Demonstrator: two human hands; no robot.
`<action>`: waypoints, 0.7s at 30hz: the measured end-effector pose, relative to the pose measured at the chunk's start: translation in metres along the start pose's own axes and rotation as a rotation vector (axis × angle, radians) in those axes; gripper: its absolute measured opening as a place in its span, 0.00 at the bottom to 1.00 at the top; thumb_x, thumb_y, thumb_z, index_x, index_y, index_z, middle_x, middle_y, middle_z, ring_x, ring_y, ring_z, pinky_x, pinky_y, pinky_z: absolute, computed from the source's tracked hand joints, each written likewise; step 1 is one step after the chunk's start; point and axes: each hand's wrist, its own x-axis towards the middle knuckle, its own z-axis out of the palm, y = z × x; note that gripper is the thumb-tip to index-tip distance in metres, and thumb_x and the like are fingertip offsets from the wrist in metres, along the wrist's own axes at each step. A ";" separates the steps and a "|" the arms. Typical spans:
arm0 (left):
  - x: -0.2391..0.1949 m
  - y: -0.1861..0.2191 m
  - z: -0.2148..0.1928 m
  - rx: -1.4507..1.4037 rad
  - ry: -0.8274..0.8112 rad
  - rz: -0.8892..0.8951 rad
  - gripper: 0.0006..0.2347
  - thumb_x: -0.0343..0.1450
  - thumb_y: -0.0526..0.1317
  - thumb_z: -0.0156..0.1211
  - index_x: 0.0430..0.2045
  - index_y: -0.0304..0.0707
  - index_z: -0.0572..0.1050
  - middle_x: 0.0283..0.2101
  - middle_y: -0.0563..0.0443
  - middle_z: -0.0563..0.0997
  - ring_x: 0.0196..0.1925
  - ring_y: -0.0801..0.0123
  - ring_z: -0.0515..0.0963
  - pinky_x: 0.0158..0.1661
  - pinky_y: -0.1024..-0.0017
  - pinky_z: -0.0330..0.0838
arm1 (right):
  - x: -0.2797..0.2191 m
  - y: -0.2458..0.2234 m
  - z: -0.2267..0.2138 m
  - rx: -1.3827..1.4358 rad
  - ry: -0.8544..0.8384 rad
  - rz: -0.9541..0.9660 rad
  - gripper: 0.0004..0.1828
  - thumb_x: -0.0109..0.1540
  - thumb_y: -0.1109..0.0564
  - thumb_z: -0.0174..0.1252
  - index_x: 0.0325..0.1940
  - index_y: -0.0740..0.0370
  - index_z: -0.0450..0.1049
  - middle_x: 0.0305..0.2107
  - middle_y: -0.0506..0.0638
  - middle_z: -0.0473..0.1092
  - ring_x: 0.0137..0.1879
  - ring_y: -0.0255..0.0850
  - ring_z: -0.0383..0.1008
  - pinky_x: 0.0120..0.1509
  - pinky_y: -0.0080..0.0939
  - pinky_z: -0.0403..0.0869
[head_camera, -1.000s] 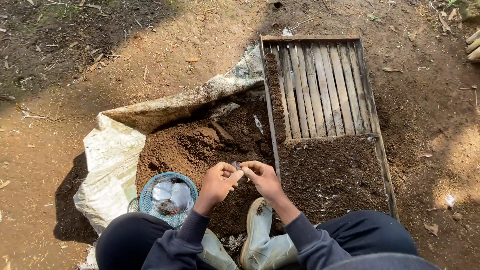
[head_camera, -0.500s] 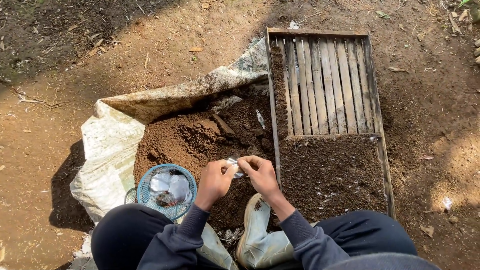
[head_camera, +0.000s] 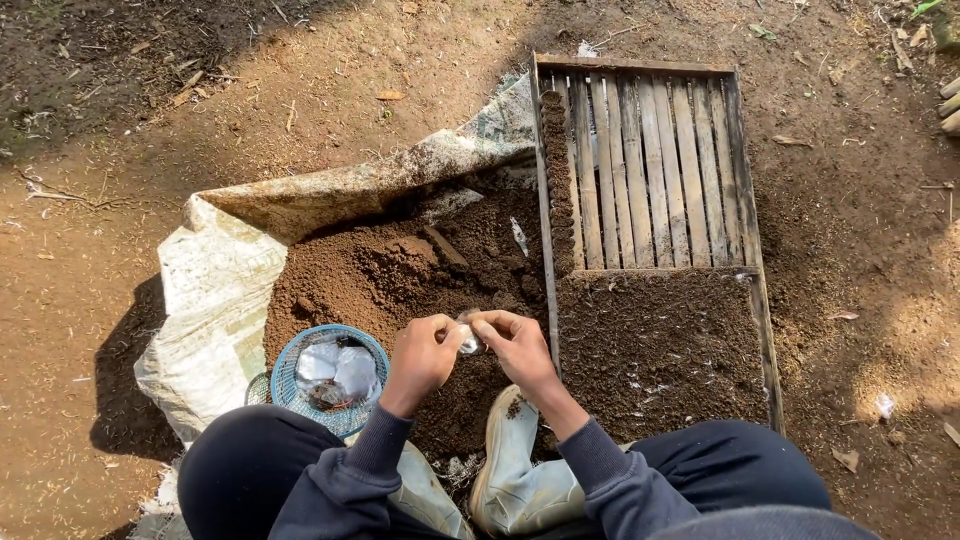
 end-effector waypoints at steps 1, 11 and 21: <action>-0.002 0.003 -0.001 0.000 0.000 0.000 0.08 0.67 0.39 0.60 0.25 0.37 0.84 0.20 0.46 0.80 0.25 0.64 0.77 0.29 0.66 0.70 | 0.000 0.004 0.002 0.000 0.000 0.000 0.12 0.64 0.61 0.64 0.49 0.70 0.82 0.35 0.56 0.79 0.40 0.36 0.72 0.43 0.37 0.79; -0.013 0.025 -0.008 -0.040 0.006 -0.019 0.11 0.70 0.39 0.56 0.22 0.34 0.84 0.22 0.46 0.83 0.27 0.64 0.82 0.33 0.68 0.77 | 0.006 0.020 0.003 -0.200 0.092 -0.033 0.18 0.68 0.49 0.61 0.28 0.62 0.81 0.16 0.50 0.73 0.25 0.32 0.69 0.29 0.31 0.67; -0.003 0.005 -0.007 -0.029 -0.017 -0.009 0.06 0.65 0.38 0.62 0.20 0.38 0.84 0.16 0.47 0.79 0.23 0.65 0.77 0.28 0.68 0.70 | 0.009 0.015 -0.008 -0.022 0.128 0.032 0.11 0.68 0.56 0.59 0.44 0.67 0.81 0.30 0.54 0.78 0.37 0.35 0.72 0.42 0.35 0.78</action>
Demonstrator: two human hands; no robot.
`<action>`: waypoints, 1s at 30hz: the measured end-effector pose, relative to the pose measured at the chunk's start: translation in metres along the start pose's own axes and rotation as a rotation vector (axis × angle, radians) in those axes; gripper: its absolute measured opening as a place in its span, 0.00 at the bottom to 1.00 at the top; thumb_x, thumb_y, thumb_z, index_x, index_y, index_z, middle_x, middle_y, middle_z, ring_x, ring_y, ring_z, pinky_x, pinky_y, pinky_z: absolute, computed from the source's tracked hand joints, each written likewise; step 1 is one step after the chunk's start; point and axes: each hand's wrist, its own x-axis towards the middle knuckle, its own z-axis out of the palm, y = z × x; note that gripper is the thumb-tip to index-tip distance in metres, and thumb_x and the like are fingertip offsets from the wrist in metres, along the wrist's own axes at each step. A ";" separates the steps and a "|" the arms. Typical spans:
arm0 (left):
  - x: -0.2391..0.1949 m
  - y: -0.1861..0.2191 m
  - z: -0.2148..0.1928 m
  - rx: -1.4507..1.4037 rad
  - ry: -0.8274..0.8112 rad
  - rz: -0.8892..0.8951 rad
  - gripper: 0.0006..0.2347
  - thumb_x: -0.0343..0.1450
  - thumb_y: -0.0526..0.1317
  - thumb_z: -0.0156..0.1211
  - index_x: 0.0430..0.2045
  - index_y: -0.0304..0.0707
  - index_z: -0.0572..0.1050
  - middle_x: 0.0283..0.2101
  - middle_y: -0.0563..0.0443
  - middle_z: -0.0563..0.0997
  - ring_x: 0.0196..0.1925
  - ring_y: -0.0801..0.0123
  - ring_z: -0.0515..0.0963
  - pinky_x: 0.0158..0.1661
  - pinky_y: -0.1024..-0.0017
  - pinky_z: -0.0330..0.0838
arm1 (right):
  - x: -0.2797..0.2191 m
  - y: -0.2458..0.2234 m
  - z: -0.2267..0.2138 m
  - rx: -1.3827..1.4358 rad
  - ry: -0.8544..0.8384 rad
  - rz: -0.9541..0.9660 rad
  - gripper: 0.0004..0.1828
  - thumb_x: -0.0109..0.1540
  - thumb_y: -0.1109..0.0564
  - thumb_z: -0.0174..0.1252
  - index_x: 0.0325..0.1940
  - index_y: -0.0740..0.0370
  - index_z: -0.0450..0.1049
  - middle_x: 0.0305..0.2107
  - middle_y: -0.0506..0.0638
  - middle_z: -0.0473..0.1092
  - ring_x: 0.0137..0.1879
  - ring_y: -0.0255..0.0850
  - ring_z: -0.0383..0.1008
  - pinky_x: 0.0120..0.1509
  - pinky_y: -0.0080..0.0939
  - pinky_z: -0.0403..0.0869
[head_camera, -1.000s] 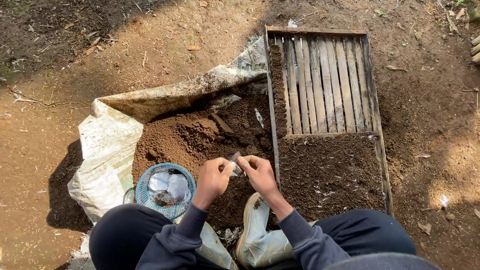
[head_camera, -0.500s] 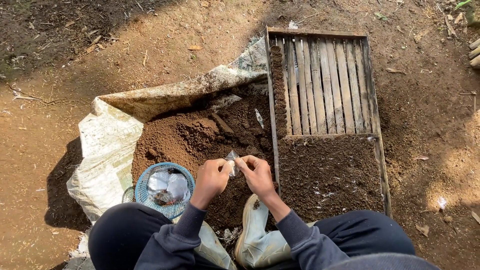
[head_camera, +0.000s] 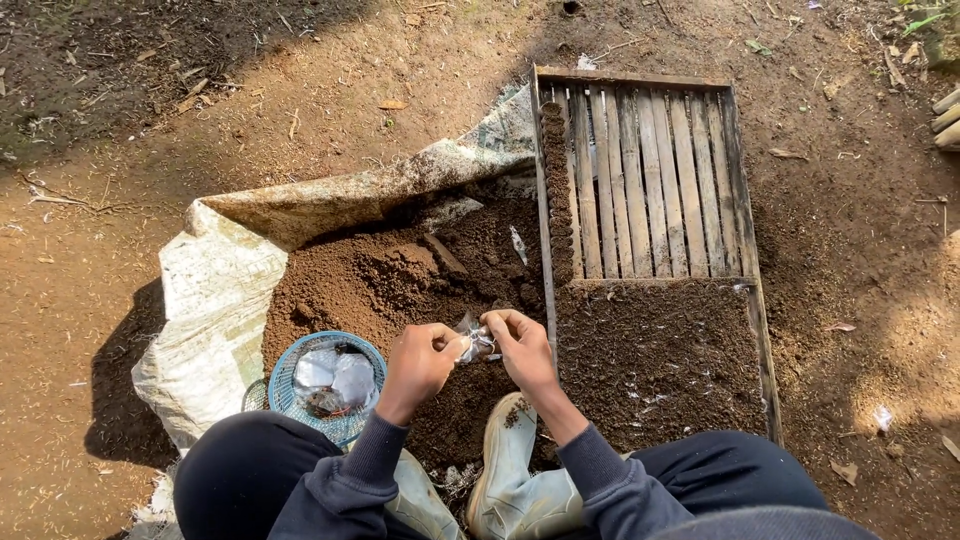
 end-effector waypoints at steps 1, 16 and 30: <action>0.002 -0.004 0.002 0.000 -0.001 -0.002 0.06 0.65 0.38 0.62 0.20 0.38 0.84 0.16 0.47 0.79 0.23 0.65 0.77 0.28 0.68 0.70 | 0.000 -0.002 0.002 0.000 0.000 0.002 0.11 0.68 0.56 0.59 0.44 0.67 0.81 0.30 0.54 0.78 0.37 0.35 0.72 0.42 0.35 0.78; 0.001 0.002 0.001 0.012 0.028 0.059 0.06 0.65 0.36 0.62 0.22 0.35 0.85 0.19 0.46 0.81 0.24 0.67 0.76 0.29 0.68 0.70 | -0.004 0.004 0.009 0.071 -0.110 0.010 0.10 0.64 0.61 0.65 0.42 0.75 0.80 0.29 0.58 0.77 0.35 0.36 0.74 0.38 0.36 0.80; -0.008 0.014 -0.008 -0.051 0.200 0.171 0.09 0.70 0.34 0.58 0.24 0.26 0.82 0.20 0.37 0.81 0.21 0.64 0.76 0.25 0.69 0.69 | -0.021 -0.026 0.011 -0.050 -0.235 -0.028 0.11 0.64 0.62 0.63 0.45 0.76 0.80 0.29 0.57 0.76 0.36 0.37 0.74 0.41 0.36 0.80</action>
